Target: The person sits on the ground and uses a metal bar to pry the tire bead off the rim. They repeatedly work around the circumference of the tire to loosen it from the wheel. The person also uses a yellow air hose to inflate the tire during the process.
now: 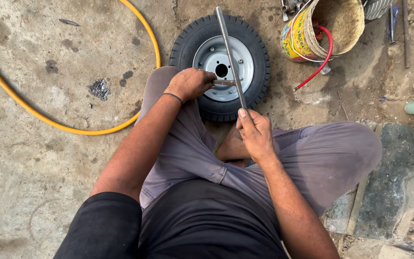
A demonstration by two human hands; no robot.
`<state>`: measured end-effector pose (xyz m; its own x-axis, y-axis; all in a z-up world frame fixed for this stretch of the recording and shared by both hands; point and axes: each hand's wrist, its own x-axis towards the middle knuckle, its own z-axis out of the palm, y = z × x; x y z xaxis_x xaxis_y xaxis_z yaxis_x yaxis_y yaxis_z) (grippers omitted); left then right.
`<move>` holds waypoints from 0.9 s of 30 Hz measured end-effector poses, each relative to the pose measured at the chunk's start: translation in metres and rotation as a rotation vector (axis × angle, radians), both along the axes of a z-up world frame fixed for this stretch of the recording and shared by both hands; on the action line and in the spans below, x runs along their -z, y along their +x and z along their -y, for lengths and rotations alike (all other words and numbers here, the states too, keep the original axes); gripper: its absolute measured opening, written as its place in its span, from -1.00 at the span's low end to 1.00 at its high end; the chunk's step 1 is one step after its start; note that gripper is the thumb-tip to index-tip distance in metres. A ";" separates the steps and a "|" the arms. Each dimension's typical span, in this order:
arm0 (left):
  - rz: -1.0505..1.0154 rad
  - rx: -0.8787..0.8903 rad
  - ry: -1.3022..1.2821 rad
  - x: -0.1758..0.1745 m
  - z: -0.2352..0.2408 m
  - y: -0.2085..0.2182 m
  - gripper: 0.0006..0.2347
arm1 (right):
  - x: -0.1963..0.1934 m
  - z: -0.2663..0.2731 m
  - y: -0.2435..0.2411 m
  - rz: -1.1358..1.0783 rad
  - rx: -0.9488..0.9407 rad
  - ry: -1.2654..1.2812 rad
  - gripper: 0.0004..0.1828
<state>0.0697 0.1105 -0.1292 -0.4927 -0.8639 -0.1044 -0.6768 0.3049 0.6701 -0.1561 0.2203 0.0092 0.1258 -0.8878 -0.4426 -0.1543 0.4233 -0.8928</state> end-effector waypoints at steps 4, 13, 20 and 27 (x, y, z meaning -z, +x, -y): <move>0.099 -0.036 0.074 0.003 0.003 -0.001 -0.78 | 0.009 0.007 -0.012 -0.176 -0.149 -0.191 -0.49; -1.276 -0.640 0.320 -0.089 -0.025 -0.044 -0.67 | 0.016 0.012 0.027 -0.040 0.048 -0.051 -0.60; -0.043 -0.037 -0.209 -0.150 -0.003 -0.049 -0.53 | -0.059 0.030 -0.009 -0.552 -0.571 -0.390 -0.69; 0.055 0.117 -0.120 -0.172 0.005 -0.032 -0.66 | -0.091 0.093 -0.121 -0.395 0.104 -0.509 -0.89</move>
<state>0.0376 0.1052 0.0433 -0.5869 -0.8089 -0.0337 -0.6666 0.4592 0.5871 -0.2770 0.1272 0.0997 -0.0584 -0.9975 0.0407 -0.4930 -0.0067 -0.8700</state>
